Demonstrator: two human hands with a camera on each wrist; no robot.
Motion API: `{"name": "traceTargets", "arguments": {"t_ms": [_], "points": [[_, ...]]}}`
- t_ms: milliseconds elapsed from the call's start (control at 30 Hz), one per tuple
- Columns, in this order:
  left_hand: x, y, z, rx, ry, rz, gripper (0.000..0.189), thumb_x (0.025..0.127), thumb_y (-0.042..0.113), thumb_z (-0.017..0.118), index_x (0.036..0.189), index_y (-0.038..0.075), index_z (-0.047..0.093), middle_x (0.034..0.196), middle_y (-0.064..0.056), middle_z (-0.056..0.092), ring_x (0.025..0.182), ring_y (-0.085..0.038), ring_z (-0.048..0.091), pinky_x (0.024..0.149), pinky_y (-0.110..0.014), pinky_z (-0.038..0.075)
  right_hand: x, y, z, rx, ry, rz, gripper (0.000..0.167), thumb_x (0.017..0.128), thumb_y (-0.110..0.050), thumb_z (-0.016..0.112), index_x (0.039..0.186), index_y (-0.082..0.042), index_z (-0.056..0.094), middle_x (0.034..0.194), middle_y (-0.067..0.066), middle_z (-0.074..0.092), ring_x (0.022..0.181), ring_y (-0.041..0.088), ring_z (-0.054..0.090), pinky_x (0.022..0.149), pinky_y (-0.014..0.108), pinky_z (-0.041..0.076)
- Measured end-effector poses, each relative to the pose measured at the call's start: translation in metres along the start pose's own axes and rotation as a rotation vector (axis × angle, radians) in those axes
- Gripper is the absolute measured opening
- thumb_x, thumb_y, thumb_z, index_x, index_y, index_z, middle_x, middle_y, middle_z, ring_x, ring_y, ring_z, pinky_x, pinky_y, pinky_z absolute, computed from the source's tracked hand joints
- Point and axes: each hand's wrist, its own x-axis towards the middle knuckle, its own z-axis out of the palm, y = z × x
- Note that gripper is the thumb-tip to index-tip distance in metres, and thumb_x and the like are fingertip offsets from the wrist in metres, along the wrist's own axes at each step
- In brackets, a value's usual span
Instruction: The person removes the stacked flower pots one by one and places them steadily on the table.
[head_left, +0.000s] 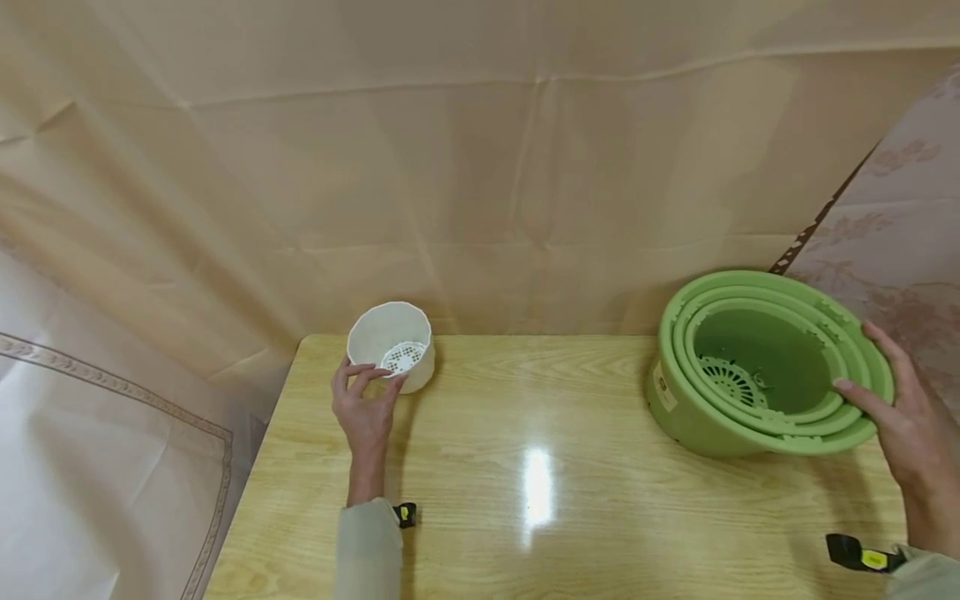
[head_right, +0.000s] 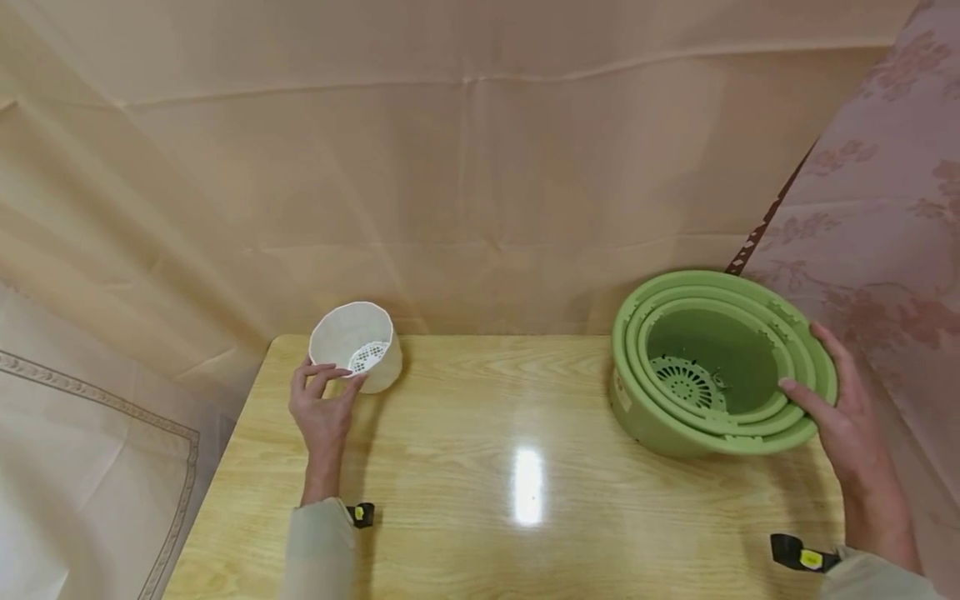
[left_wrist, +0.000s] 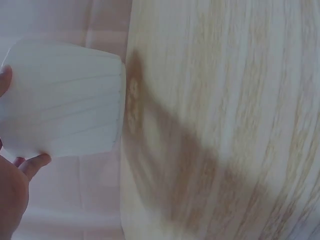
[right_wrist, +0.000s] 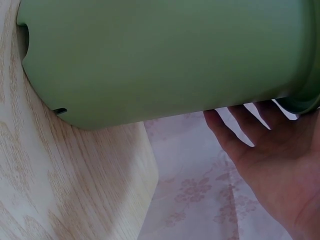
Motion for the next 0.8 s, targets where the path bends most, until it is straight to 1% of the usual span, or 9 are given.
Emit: {"name": "traceTargets", "arguments": {"t_ms": [133,200,400,433,467,600,633,667,800], "points": [[0.000,-0.007,0.000,-0.039,0.023,-0.006,0.024,0.059,-0.003,0.093,0.073,-0.003,0.073,0.093,-0.023,0.062,0.124,-0.052,0.050,0.110,-0.055,0.038,0.001,0.001,0.002,0.051,-0.004,-0.028,0.072,0.100,-0.002,0.053,0.159,-0.023,0.019,0.131,-0.014,0.046,0.091,-0.020,0.052,0.073,-0.002,0.043],[0.002,-0.001,0.000,-0.062,0.038,-0.007,0.024,0.058,-0.009,0.091,0.072,-0.007,0.072,0.092,-0.028,0.060,0.122,-0.056,0.049,0.109,-0.058,0.038,0.001,0.000,0.002,0.053,-0.005,-0.030,0.072,0.100,-0.002,0.053,0.159,-0.023,0.019,0.131,-0.015,0.047,0.092,-0.020,0.052,0.075,-0.002,0.042],[0.002,-0.008,0.000,-0.086,0.055,-0.030,0.025,0.058,-0.008,0.092,0.073,-0.006,0.073,0.094,-0.028,0.061,0.123,-0.053,0.050,0.111,-0.054,0.039,0.000,-0.001,0.001,0.110,-0.023,-0.045,0.072,0.100,0.003,0.050,0.159,-0.020,0.018,0.125,-0.018,0.048,0.092,-0.016,0.056,0.073,0.001,0.046],[0.002,-0.014,-0.001,-0.086,0.050,-0.040,0.024,0.059,-0.005,0.093,0.073,-0.005,0.073,0.095,-0.026,0.061,0.125,-0.051,0.050,0.112,-0.051,0.039,0.000,0.000,0.001,0.100,-0.022,-0.039,0.071,0.100,0.002,0.049,0.160,-0.021,0.017,0.134,-0.014,0.047,0.104,-0.012,0.055,0.084,0.001,0.043],[0.003,-0.015,-0.002,-0.098,0.048,-0.053,0.024,0.060,-0.006,0.092,0.074,-0.005,0.073,0.096,-0.027,0.061,0.126,-0.051,0.049,0.111,-0.051,0.040,0.000,-0.001,0.001,0.078,-0.023,-0.024,0.071,0.101,-0.002,0.050,0.160,-0.023,0.016,0.140,-0.011,0.044,0.106,-0.014,0.052,0.085,0.000,0.041],[0.007,-0.017,-0.010,-0.124,0.050,-0.108,0.022,0.064,-0.003,0.092,0.074,-0.006,0.073,0.098,-0.021,0.060,0.128,-0.045,0.050,0.108,-0.039,0.045,0.001,-0.001,0.003,0.075,-0.033,-0.004,0.071,0.102,-0.004,0.050,0.160,-0.026,0.016,0.139,-0.010,0.044,0.102,-0.014,0.055,0.082,0.002,0.043],[0.008,-0.017,-0.011,-0.136,0.055,-0.118,0.022,0.064,-0.004,0.091,0.074,-0.006,0.073,0.098,-0.020,0.060,0.128,-0.045,0.050,0.106,-0.037,0.047,0.002,-0.001,0.003,0.099,-0.034,-0.007,0.071,0.101,-0.003,0.050,0.160,-0.025,0.017,0.137,-0.012,0.046,0.101,-0.012,0.057,0.081,0.002,0.044],[0.009,-0.017,-0.012,-0.142,0.056,-0.126,0.022,0.064,-0.004,0.091,0.075,-0.007,0.072,0.099,-0.019,0.060,0.129,-0.044,0.050,0.105,-0.035,0.048,0.003,-0.001,0.004,0.119,-0.034,-0.014,0.071,0.101,-0.001,0.051,0.159,-0.024,0.018,0.128,-0.017,0.048,0.088,-0.015,0.058,0.070,0.002,0.047],[0.010,-0.021,-0.014,-0.140,0.052,-0.147,0.022,0.065,-0.004,0.090,0.076,-0.008,0.072,0.101,-0.018,0.059,0.131,-0.041,0.049,0.105,-0.033,0.048,0.003,-0.001,0.003,0.226,-0.018,-0.047,0.072,0.097,0.008,0.051,0.158,-0.017,0.023,0.119,-0.019,0.051,0.085,-0.009,0.062,0.067,0.005,0.050]]}}
